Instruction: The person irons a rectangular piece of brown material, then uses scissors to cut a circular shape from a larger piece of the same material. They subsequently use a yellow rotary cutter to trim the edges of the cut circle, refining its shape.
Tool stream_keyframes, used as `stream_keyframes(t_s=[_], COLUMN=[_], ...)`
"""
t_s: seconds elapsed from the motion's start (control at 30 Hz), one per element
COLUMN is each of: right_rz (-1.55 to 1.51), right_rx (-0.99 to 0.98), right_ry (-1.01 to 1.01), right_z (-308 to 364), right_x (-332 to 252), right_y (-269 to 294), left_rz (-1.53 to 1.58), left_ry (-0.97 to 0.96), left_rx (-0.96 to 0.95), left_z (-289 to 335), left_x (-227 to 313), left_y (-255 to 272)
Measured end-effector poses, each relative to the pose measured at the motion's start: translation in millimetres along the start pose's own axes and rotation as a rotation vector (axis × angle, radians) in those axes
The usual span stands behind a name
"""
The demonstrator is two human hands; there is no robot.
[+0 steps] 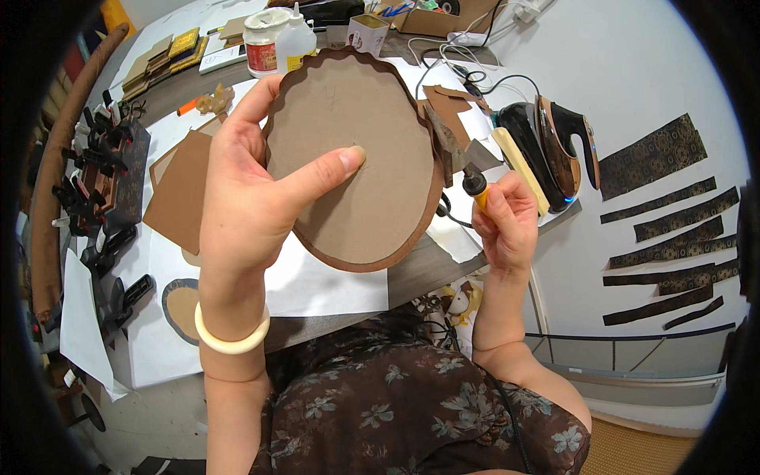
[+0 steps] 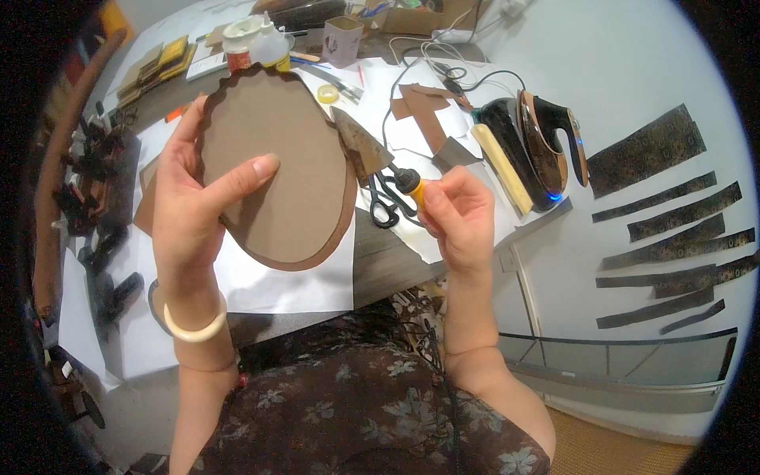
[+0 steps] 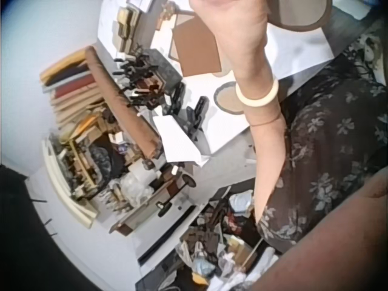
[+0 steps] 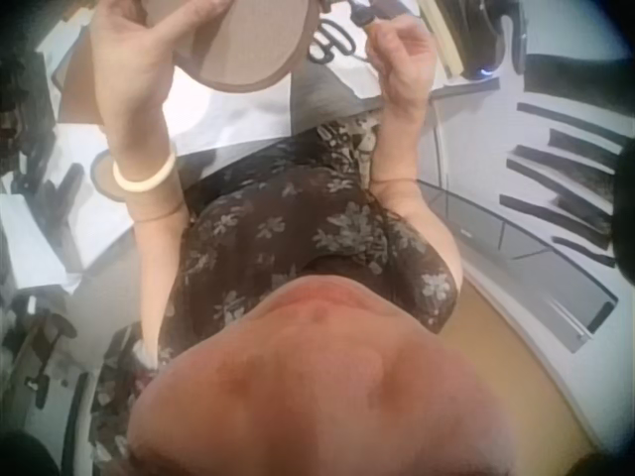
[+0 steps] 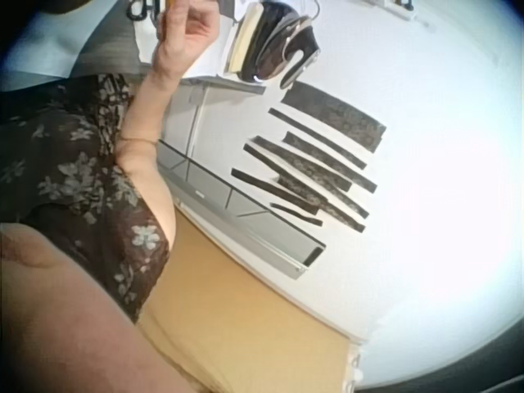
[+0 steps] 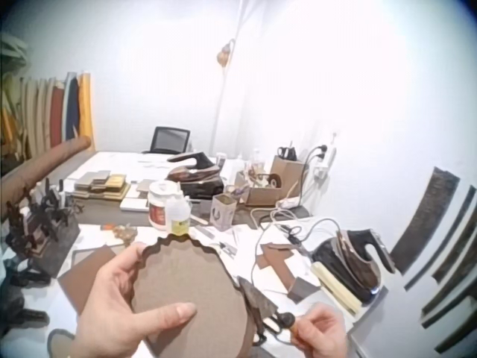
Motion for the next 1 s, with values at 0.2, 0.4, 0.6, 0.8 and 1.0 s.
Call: stream_keyframes(t_s=[0.2,0.4,0.6,0.8,1.0], right_rz=[0.238,0.029,-0.22,-0.121,-0.066], right_rx=[0.071,-0.026,-0.158,-0.073,-0.006], right_ry=[0.116,0.05,-0.159,-0.064,0.04], right_z=[2,-5,1,4,6], right_x=[-18,-12,27,15,-1], right_y=[-1,5,-9,-11,-8], left_rz=[-0.044,0.038,0.111,0.013,-0.024], left_ry=[-0.005,-0.022,0.016,-0.07,-0.067], left_rx=[-0.011,0.014,0.066,0.054,0.061], left_z=[0,-2,-3,-3,0], left_x=[3,-2,-9,-1,4], left_y=[3,3,6,7,6])
Point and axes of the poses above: each hand's wrist, its own z-axis away from the middle knuckle, its own y-axis out of the back of the hand, x = y × z, the point moved 9 cm from there along -z, towards the middle knuckle, and after that the axes turned 12 degrees about -y, right-handed, at the moved point
